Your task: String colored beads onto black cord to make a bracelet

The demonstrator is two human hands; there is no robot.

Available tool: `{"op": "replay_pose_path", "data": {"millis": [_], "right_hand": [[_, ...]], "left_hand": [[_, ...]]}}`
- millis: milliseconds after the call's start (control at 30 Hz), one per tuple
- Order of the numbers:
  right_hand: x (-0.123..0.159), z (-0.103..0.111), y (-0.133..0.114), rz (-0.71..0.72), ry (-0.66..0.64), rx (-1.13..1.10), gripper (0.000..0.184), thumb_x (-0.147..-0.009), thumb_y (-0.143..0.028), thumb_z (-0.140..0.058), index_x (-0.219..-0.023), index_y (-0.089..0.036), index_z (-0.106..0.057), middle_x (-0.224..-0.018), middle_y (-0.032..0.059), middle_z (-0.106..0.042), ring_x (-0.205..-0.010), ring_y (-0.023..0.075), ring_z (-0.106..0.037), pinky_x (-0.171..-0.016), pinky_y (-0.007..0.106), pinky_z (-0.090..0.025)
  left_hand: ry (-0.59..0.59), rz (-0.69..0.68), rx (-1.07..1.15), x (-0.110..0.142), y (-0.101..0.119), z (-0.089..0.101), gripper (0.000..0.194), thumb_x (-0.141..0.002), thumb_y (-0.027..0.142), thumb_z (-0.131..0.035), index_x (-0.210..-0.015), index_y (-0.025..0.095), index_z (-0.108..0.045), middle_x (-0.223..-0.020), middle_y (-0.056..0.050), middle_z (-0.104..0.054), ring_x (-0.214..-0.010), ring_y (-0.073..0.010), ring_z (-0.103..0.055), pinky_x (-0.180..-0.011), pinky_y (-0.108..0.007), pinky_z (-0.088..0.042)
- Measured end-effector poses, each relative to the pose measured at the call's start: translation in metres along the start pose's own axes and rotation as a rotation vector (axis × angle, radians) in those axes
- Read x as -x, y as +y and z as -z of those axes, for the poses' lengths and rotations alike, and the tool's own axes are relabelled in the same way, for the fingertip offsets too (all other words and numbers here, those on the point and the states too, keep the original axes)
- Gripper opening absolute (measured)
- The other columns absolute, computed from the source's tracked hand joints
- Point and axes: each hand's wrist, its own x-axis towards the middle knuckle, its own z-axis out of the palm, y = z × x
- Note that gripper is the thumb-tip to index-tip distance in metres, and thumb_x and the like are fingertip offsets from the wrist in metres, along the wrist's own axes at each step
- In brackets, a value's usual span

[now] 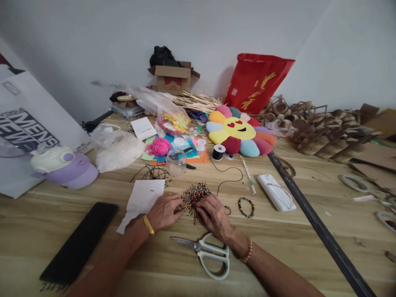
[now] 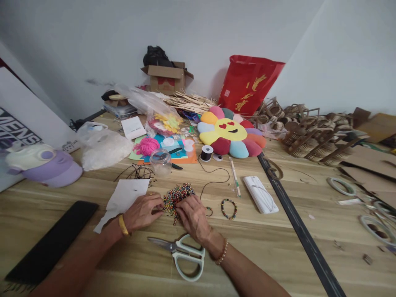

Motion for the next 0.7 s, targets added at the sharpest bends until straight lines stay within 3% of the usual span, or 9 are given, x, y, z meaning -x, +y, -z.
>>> {"op": "replay_pose_path", "data": {"millis": [233, 400, 700], "right_hand": [[-0.0009, -0.0005, 0.0, -0.002, 0.011, -0.009, 0.015, -0.096, -0.018, -0.048, -0.091, -0.02, -0.062, -0.083, 0.006, -0.065, -0.08, 0.0199, -0.056, -0.08, 0.038, -0.046], [-0.001, -0.0001, 0.0034, -0.033, 0.092, -0.055, 0.014, -0.095, -0.018, -0.049, -0.089, -0.02, -0.061, -0.081, 0.0051, -0.064, -0.078, 0.0196, -0.057, -0.077, 0.037, -0.045], [-0.0007, 0.0043, 0.0066, -0.414, 0.333, -0.376, 0.016, -0.091, -0.033, -0.053, -0.084, -0.02, -0.059, -0.076, 0.0018, -0.06, -0.071, 0.0161, -0.055, -0.066, 0.027, -0.044]], "left_hand": [[-0.026, -0.009, -0.004, -0.0011, -0.0008, -0.0035, 0.008, -0.08, 0.009, -0.063, -0.08, 0.016, -0.066, -0.078, -0.002, -0.064, -0.074, -0.0174, -0.059, -0.068, -0.026, -0.041], [-0.038, -0.007, -0.01, -0.0012, 0.0013, -0.0034, 0.006, -0.081, 0.011, -0.063, -0.08, 0.016, -0.067, -0.079, -0.003, -0.064, -0.077, -0.0185, -0.06, -0.069, -0.027, -0.042], [-0.031, -0.02, 0.001, -0.0006, -0.0004, -0.0033, 0.008, -0.08, 0.012, -0.063, -0.083, 0.017, -0.068, -0.086, -0.004, -0.065, -0.082, -0.0194, -0.061, -0.073, -0.027, -0.043]]}}
